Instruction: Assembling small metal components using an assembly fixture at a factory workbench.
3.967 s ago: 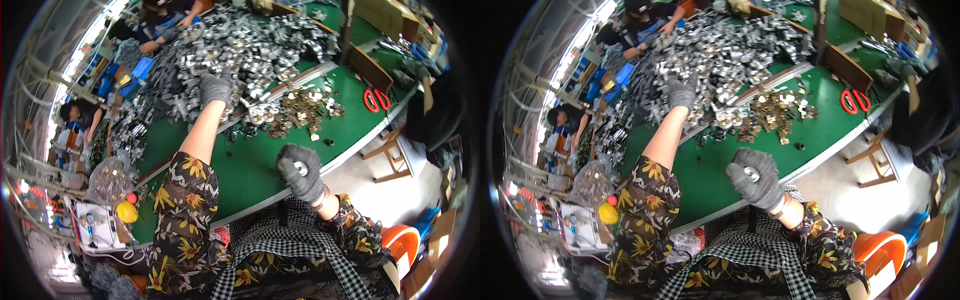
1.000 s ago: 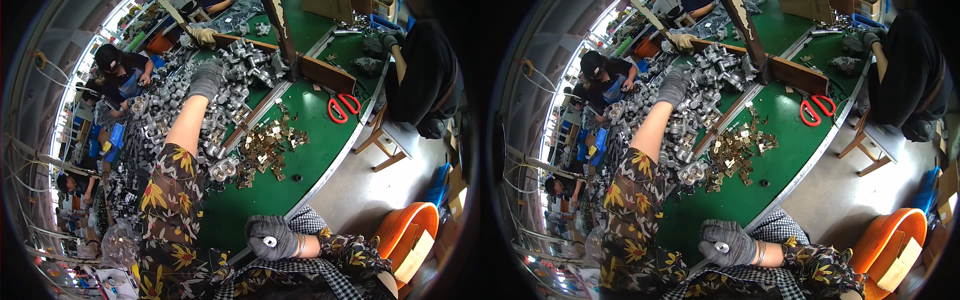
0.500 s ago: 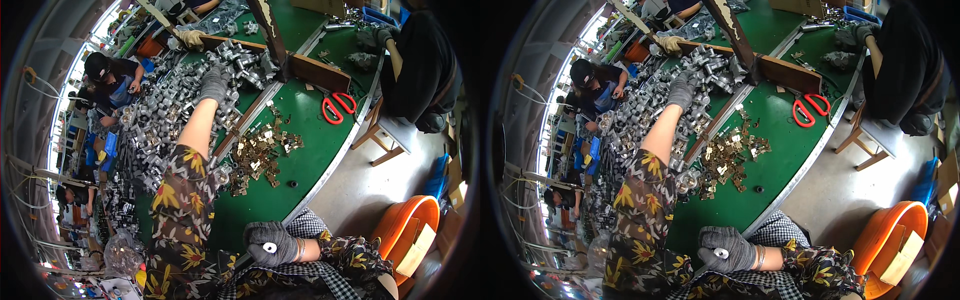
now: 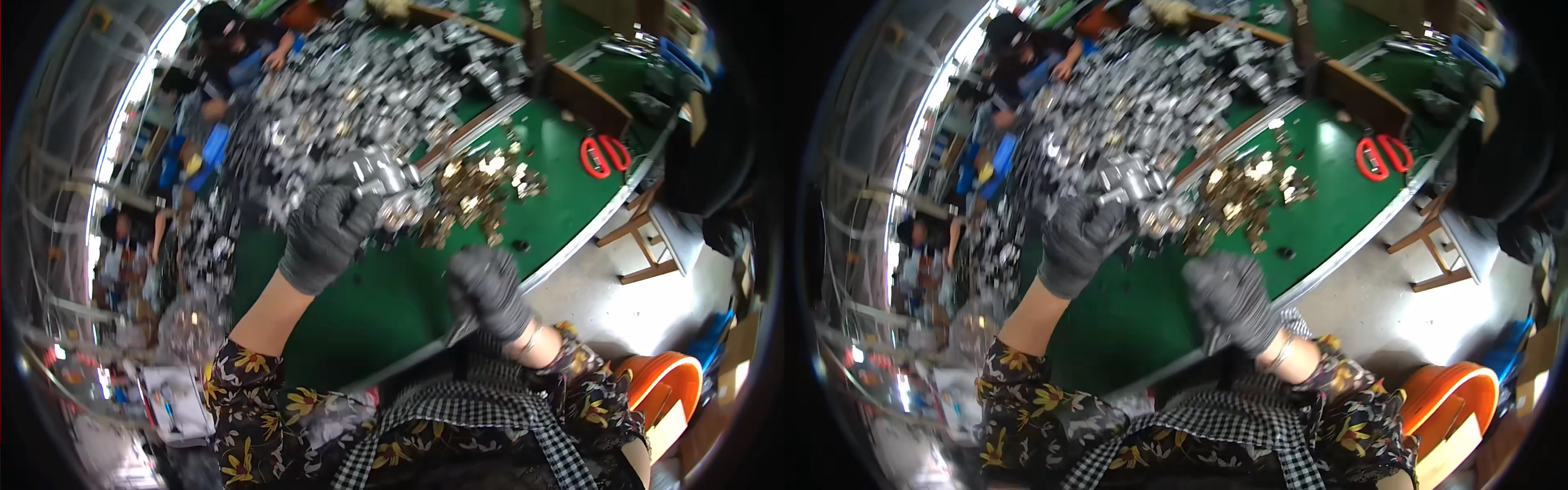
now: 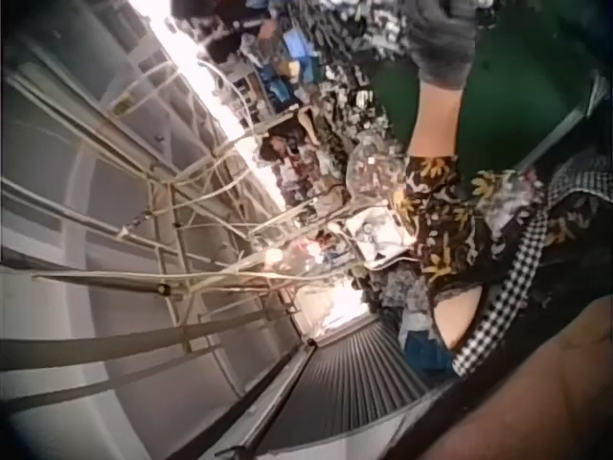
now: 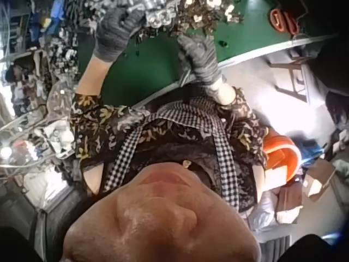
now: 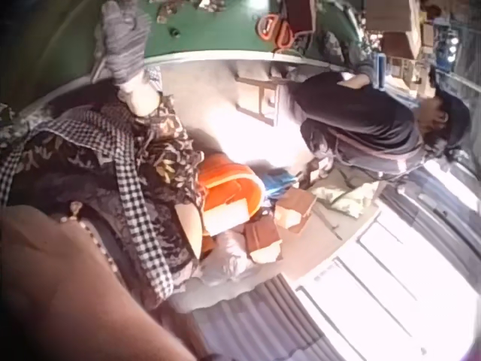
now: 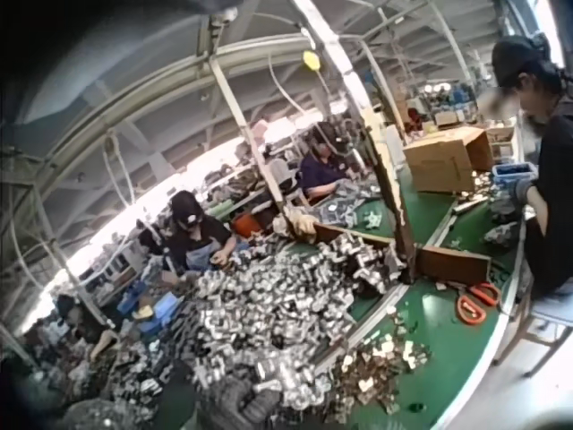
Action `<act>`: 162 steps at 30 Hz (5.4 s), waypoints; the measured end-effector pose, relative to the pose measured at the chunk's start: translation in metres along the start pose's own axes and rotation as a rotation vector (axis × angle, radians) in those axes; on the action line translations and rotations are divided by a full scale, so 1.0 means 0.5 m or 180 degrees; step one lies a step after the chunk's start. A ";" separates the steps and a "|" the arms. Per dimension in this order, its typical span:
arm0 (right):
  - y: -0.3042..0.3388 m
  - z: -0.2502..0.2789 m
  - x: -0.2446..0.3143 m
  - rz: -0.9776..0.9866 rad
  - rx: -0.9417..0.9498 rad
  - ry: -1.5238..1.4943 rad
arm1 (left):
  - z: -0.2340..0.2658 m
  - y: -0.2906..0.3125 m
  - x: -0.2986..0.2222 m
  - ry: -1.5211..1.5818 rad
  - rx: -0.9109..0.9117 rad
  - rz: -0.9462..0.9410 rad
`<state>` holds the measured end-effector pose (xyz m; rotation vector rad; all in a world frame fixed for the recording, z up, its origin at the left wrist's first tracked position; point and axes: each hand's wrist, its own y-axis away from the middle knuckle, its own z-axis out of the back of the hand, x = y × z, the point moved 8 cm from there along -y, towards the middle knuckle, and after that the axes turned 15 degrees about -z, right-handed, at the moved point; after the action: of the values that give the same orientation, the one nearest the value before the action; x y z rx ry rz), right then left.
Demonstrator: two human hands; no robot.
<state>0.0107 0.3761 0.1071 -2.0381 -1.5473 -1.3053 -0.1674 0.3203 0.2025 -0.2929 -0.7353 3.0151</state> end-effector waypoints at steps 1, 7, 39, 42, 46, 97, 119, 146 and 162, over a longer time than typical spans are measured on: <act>-0.009 -0.003 -0.014 -0.0227 -0.0047 -0.0029 | 0.016 0.060 -0.038 -0.0804 0.0208 -0.0778; -0.044 -0.078 -0.207 -0.1669 0.0404 0.0929 | -0.010 0.407 -0.101 -0.1350 0.0492 -0.0938; -0.065 -0.054 -0.272 -0.1386 0.0035 0.2101 | -0.106 0.518 -0.087 0.0711 -0.1488 0.1766; -0.063 -0.054 -0.277 -0.1394 0.0077 0.2004 | -0.122 0.539 -0.079 0.1116 -0.1957 0.1859; -0.059 -0.057 -0.272 -0.1393 0.0078 0.1915 | -0.129 0.552 -0.074 0.1423 -0.1985 0.2018; -0.062 -0.055 -0.265 -0.1040 0.0026 0.2222 | -0.094 0.517 0.014 0.2420 -0.1124 0.2605; -0.058 -0.053 -0.272 -0.1011 0.0009 0.2304 | -0.173 0.474 -0.046 0.1448 -0.1570 0.2158; -0.215 -0.006 -0.064 0.0238 -0.0878 0.5769 | -0.302 0.560 0.086 0.4263 -0.3880 0.3866; -0.212 0.005 -0.076 0.0949 -0.1088 0.5755 | -0.181 0.418 0.120 0.1790 -0.1363 0.2695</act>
<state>-0.0813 0.3957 0.0454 -0.3878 -0.1415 -2.1692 -0.2051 0.1798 0.0172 -1.7684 -1.4469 3.0665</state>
